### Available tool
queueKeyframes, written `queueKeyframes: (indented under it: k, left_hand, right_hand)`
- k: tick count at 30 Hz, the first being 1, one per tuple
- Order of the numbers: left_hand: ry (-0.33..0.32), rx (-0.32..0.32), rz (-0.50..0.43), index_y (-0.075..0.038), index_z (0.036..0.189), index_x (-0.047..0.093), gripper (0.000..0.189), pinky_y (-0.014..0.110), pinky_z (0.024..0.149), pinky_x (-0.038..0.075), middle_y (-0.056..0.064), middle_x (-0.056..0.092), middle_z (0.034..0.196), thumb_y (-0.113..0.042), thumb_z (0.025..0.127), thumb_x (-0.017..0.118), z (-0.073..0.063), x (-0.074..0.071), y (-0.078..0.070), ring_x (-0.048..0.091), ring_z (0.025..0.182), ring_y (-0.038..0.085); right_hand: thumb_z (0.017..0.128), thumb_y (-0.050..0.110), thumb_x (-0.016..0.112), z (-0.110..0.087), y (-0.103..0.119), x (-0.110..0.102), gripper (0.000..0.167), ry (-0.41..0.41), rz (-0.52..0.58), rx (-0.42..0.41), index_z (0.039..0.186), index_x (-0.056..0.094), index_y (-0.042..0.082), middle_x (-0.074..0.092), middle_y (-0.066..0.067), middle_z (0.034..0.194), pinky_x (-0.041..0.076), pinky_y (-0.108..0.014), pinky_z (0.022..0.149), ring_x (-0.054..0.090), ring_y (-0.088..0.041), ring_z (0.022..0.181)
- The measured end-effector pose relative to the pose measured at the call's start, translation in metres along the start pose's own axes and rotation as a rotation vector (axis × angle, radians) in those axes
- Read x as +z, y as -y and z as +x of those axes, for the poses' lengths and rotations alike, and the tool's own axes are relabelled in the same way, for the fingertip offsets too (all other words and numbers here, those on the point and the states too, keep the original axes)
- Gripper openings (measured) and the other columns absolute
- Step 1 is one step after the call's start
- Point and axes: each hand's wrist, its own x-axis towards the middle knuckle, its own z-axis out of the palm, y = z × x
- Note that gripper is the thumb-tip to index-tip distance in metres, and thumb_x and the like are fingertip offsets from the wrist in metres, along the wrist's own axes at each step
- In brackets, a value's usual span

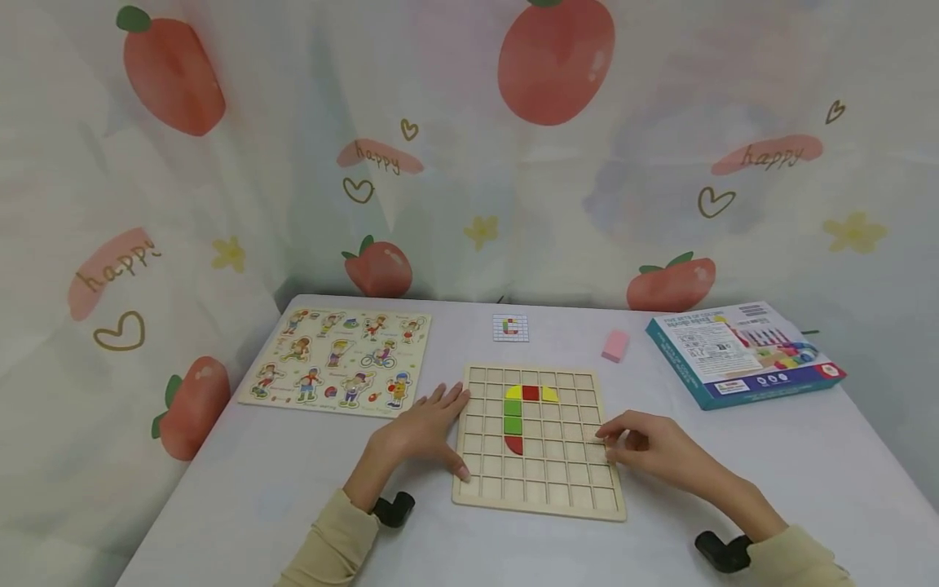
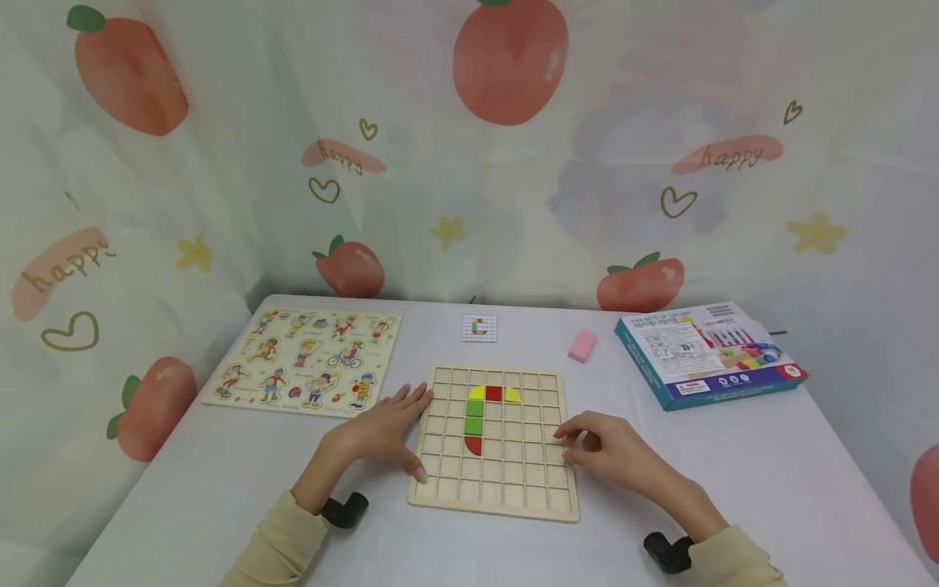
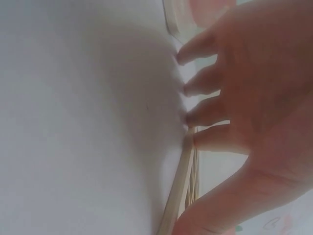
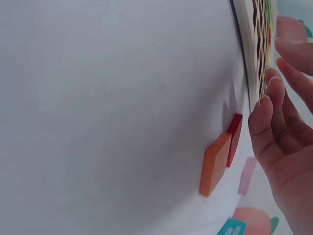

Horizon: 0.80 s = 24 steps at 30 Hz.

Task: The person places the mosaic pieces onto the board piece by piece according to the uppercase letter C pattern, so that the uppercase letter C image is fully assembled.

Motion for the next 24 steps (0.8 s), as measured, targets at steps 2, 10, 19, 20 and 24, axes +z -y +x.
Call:
queueKeyframes:
  k: [2, 10, 19, 20, 24]
  left_hand:
    - [0.003, 0.003, -0.004, -0.011, 0.165, 0.024, 0.122, 0.054, 0.13, 0.014, 0.007, 0.015, 0.173, -0.048, 0.071, 0.092, 0.001, 0.0, 0.0, 0.008, 0.161, 0.032]
    - [0.009, -0.012, 0.004, -0.012, 0.165, 0.023, 0.122, 0.055, 0.13, 0.011, 0.005, 0.014, 0.174, -0.049, 0.072, 0.092, 0.005, -0.003, 0.001, 0.007, 0.161, 0.03]
    - [0.02, -0.005, -0.011, -0.014, 0.165, 0.022, 0.121, 0.053, 0.131, 0.01, 0.005, 0.013, 0.174, -0.049, 0.073, 0.091, 0.011, -0.006, 0.006, 0.005, 0.162, 0.029]
    - [0.02, -0.006, -0.011, -0.014, 0.165, 0.022, 0.121, 0.053, 0.131, 0.01, 0.005, 0.013, 0.174, -0.049, 0.073, 0.091, 0.011, -0.006, 0.006, 0.005, 0.162, 0.029]
    - [0.021, -0.013, -0.008, -0.013, 0.165, 0.022, 0.121, 0.053, 0.131, 0.01, 0.005, 0.013, 0.174, -0.048, 0.073, 0.091, 0.013, -0.008, 0.006, 0.006, 0.162, 0.029]
  right_hand:
    - [0.089, 0.016, 0.079, -0.005, -0.003, -0.002, 0.023, -0.005, -0.001, 0.031, 0.112, 0.075, 0.013, 0.069, 0.005, 0.097, 0.049, -0.019, 0.066, 0.054, -0.003, 0.078]
    - [0.09, 0.018, 0.079, -0.021, -0.014, -0.01, 0.024, -0.037, -0.031, 0.129, 0.113, 0.074, 0.013, 0.07, 0.003, 0.1, 0.051, -0.019, 0.069, 0.054, -0.005, 0.08]
    - [0.09, 0.021, 0.08, -0.034, -0.024, -0.016, 0.027, -0.039, -0.05, 0.231, 0.114, 0.073, 0.011, 0.07, 0.001, 0.1, 0.051, -0.018, 0.065, 0.054, -0.009, 0.079]
    - [0.09, 0.022, 0.08, -0.035, -0.025, -0.017, 0.027, -0.041, -0.058, 0.249, 0.114, 0.073, 0.011, 0.07, 0.002, 0.099, 0.052, -0.018, 0.066, 0.055, -0.01, 0.079]
    - [0.089, 0.027, 0.081, -0.038, -0.029, -0.022, 0.031, -0.047, -0.089, 0.296, 0.112, 0.072, 0.009, 0.07, 0.001, 0.099, 0.051, -0.018, 0.064, 0.055, -0.015, 0.082]
